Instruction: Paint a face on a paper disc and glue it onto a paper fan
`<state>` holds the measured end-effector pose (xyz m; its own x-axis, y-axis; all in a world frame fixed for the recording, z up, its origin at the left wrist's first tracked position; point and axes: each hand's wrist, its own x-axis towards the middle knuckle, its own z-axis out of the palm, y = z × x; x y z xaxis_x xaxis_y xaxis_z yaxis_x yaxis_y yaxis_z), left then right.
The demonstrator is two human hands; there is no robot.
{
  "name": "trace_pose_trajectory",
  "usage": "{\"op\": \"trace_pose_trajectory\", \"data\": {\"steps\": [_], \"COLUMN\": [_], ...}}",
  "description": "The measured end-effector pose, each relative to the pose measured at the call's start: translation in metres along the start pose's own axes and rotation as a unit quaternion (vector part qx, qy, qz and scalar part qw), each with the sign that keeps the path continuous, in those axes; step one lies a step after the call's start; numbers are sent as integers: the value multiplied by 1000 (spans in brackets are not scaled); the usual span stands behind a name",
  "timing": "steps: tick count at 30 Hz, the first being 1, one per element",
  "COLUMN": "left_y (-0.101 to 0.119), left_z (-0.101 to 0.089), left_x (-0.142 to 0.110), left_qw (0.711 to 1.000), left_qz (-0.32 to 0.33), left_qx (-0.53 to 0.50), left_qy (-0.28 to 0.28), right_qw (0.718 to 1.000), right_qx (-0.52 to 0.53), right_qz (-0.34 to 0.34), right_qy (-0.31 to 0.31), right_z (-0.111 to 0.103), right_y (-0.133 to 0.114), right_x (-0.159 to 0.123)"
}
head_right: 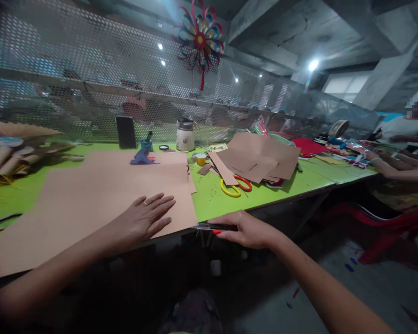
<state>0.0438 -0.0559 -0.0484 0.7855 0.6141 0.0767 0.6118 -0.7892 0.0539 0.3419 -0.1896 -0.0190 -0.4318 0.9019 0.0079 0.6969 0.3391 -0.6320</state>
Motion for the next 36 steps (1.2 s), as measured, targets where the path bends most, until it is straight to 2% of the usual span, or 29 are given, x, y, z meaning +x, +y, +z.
{"op": "trace_pose_trajectory", "data": {"steps": [7, 16, 24, 36], "left_y": [-2, 1, 0, -2], "left_z": [4, -2, 1, 2], "left_x": [0, 0, 1, 0], "left_qw": [1000, 1000, 1000, 1000], "left_qz": [1, -2, 0, 7], "left_qx": [0, 5, 4, 4], "left_qy": [4, -3, 0, 13], "right_qw": [999, 999, 999, 999], "right_qx": [-6, -14, -14, -30], "right_qz": [31, 17, 25, -6], "right_qy": [19, 34, 36, 40], "right_z": [2, 12, 8, 17], "right_y": [-5, -9, -8, -10], "right_x": [-13, -4, -15, 7]}}
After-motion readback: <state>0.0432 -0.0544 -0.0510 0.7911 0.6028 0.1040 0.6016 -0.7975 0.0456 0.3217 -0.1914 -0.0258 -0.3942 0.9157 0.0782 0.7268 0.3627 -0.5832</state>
